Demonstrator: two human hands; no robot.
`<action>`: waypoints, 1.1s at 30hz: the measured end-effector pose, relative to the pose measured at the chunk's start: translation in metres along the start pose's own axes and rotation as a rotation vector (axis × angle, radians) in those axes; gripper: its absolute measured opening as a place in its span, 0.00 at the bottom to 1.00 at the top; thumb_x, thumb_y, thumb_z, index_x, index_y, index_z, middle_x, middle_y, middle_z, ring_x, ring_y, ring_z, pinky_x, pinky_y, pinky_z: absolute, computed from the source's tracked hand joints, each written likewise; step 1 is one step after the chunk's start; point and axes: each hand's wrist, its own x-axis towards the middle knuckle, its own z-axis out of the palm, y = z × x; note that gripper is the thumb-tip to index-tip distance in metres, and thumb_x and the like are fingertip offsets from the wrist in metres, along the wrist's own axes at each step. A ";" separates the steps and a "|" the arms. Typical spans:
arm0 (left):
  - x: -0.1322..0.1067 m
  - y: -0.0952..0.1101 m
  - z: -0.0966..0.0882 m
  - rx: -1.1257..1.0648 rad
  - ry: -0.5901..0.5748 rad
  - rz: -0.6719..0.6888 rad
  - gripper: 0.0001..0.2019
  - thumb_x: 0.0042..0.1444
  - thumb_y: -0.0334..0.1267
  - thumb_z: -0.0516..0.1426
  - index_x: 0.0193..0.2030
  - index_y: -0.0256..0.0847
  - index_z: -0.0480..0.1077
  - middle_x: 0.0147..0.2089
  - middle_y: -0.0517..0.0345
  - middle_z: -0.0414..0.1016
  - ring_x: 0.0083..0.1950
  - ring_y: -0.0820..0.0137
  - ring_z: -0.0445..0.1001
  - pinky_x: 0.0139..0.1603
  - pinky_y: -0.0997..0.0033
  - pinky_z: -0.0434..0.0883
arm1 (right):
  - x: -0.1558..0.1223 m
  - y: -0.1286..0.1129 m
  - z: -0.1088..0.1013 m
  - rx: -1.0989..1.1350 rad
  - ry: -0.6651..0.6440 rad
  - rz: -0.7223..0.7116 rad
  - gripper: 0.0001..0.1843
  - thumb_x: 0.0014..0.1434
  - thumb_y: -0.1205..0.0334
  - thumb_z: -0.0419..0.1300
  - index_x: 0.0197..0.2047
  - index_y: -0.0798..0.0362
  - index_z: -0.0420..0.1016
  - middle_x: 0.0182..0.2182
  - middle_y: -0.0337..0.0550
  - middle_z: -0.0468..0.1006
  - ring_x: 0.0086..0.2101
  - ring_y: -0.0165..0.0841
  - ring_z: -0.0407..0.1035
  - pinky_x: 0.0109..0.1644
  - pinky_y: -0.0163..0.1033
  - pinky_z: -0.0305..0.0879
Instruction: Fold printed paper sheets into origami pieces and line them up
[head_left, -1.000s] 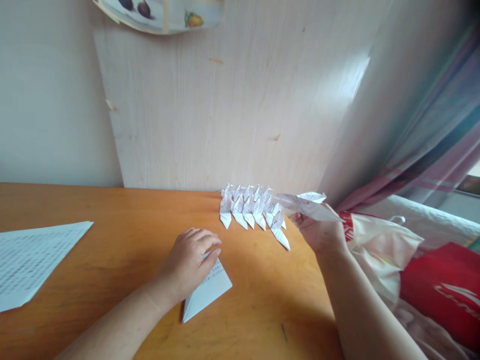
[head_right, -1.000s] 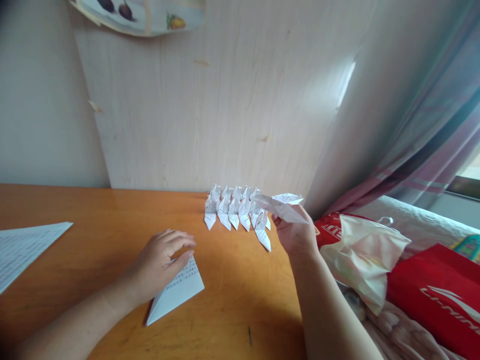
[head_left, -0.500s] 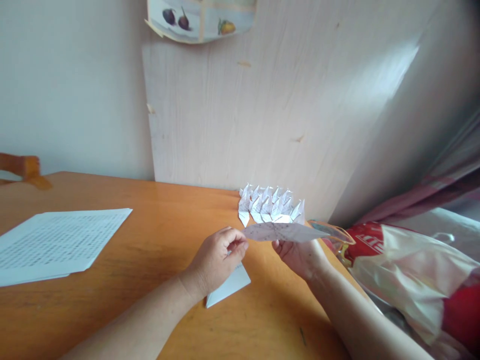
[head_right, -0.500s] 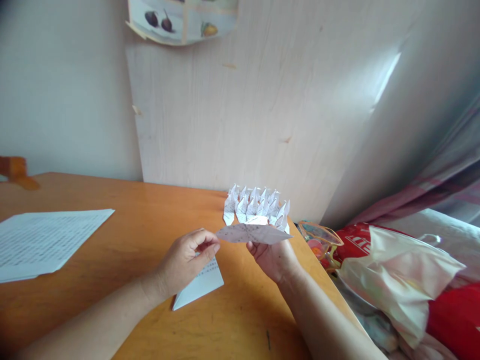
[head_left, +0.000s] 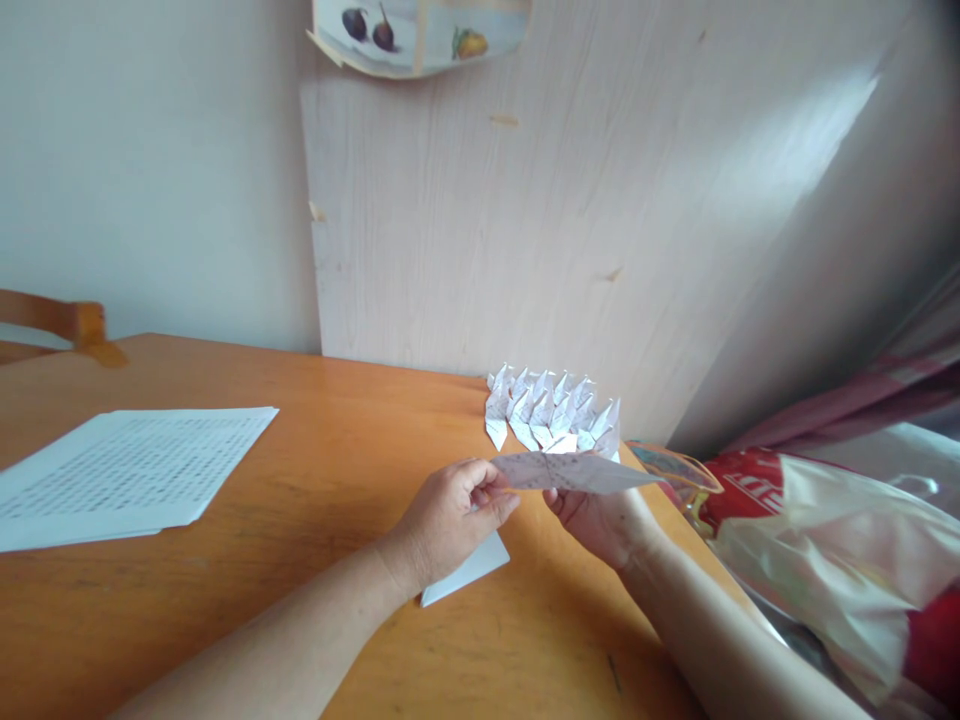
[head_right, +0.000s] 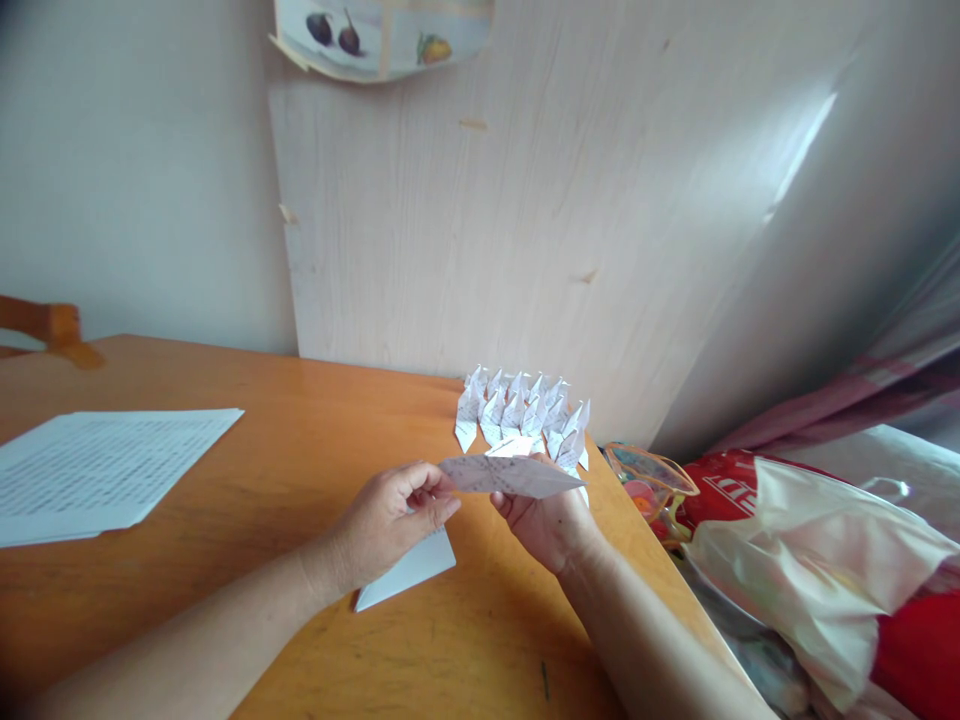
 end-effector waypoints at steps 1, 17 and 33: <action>0.000 0.000 0.000 -0.002 -0.004 -0.006 0.10 0.56 0.45 0.61 0.37 0.40 0.74 0.34 0.58 0.77 0.35 0.70 0.73 0.35 0.73 0.68 | 0.000 0.000 0.001 -0.001 -0.007 0.001 0.04 0.61 0.61 0.61 0.37 0.46 0.78 0.34 0.36 0.82 0.34 0.32 0.75 0.35 0.35 0.72; -0.001 0.004 0.003 -0.139 -0.109 -0.003 0.12 0.54 0.44 0.63 0.42 0.40 0.72 0.40 0.55 0.78 0.39 0.68 0.74 0.39 0.71 0.70 | -0.013 0.007 0.015 -0.446 -0.121 -0.085 0.01 0.57 0.64 0.64 0.34 0.49 0.78 0.30 0.37 0.77 0.30 0.30 0.67 0.35 0.35 0.63; 0.001 0.000 0.004 -0.171 -0.105 -0.087 0.12 0.56 0.45 0.61 0.34 0.39 0.67 0.30 0.64 0.67 0.31 0.74 0.63 0.30 0.75 0.62 | -0.019 0.005 0.027 -0.541 -0.194 -0.101 0.06 0.56 0.59 0.68 0.38 0.48 0.80 0.35 0.38 0.82 0.37 0.32 0.73 0.47 0.39 0.68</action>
